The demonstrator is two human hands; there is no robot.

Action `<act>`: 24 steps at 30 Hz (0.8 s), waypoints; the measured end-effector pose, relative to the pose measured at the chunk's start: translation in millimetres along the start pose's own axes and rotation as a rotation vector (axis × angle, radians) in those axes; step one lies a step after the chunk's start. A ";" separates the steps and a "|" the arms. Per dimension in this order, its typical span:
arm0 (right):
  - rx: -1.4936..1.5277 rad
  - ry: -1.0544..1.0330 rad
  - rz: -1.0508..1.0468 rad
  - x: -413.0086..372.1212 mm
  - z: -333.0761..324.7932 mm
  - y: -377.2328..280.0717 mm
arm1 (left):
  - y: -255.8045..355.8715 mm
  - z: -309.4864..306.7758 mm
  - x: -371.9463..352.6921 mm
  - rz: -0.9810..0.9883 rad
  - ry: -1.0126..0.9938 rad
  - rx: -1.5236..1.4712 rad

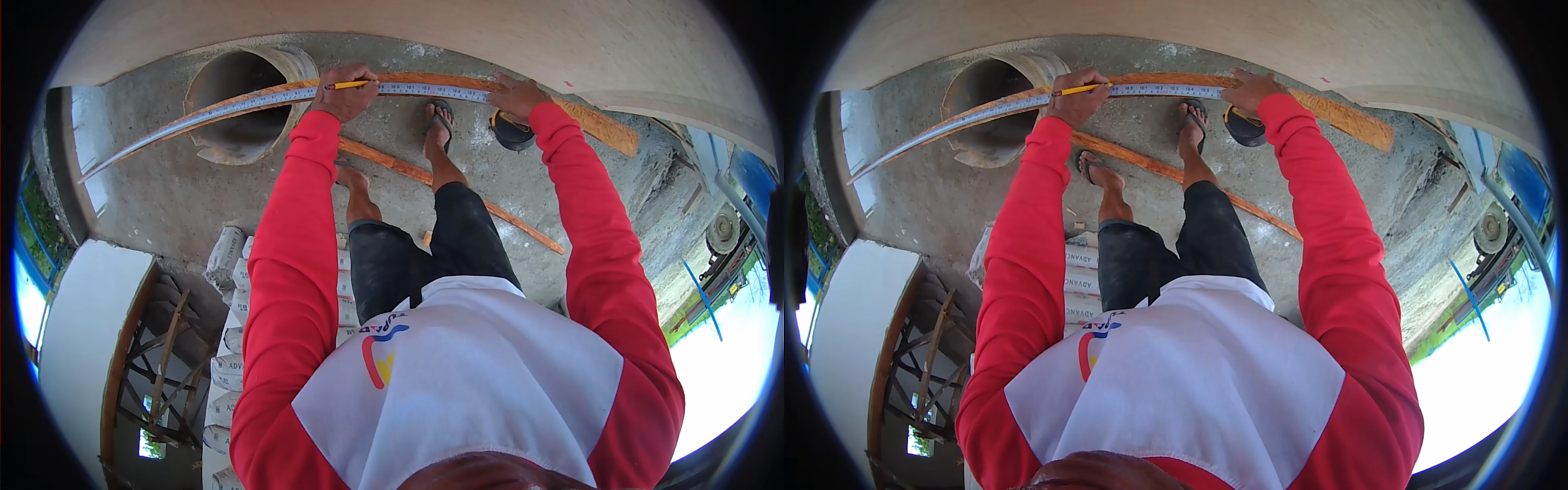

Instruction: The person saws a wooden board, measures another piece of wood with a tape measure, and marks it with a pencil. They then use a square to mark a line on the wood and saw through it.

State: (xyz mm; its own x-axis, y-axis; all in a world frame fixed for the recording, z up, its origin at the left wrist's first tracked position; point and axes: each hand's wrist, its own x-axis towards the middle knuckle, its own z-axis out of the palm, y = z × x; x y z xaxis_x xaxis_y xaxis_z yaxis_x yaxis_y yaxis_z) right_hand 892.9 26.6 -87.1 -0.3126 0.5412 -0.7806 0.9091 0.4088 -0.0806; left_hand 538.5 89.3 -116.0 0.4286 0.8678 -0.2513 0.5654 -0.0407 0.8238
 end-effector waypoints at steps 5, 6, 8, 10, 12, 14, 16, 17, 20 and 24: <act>0.048 0.038 0.006 5.7 18.7 7.0 | 2.9 0.6 -0.8 0.010 0.015 0.029; 0.085 0.061 0.021 13.5 34.0 14.2 | 3.2 0.7 -0.4 -0.005 0.014 0.024; 0.083 0.036 0.040 8.2 20.5 6.3 | 4.1 1.3 -1.0 -0.039 0.009 0.012; 0.002 -0.054 0.046 -3.9 -6.8 -6.6 | 3.5 0.8 -1.2 -0.017 0.013 0.000; 0.117 -0.026 0.145 14.9 35.1 7.4 | 1.9 -0.3 -0.7 -0.010 0.001 0.006; 0.156 -0.067 0.188 14.0 30.8 7.3 | -1.2 0.4 0.9 -0.014 -0.027 0.028; 0.122 -0.184 0.168 -10.7 -26.4 -16.9 | 5.5 0.3 1.1 -0.044 -0.011 0.044; 0.110 -0.172 0.167 -11.1 -24.6 -18.3 | 7.2 0.0 -0.2 -0.063 -0.005 0.053; 0.207 -0.093 0.255 -7.3 -7.6 -15.0 | 0.8 -1.4 -0.4 -0.002 -0.034 0.031; 0.521 0.049 0.513 -24.7 -14.8 -31.3 | 2.3 -2.4 -0.2 -0.007 -0.025 0.024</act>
State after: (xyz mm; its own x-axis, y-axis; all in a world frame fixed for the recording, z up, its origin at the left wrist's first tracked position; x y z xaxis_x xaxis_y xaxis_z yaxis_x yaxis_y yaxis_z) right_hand 868.1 11.3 -56.1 0.1866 0.6077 -0.7719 0.9537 -0.3008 -0.0062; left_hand 538.0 90.2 -112.9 0.4421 0.8554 -0.2698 0.5851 -0.0471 0.8096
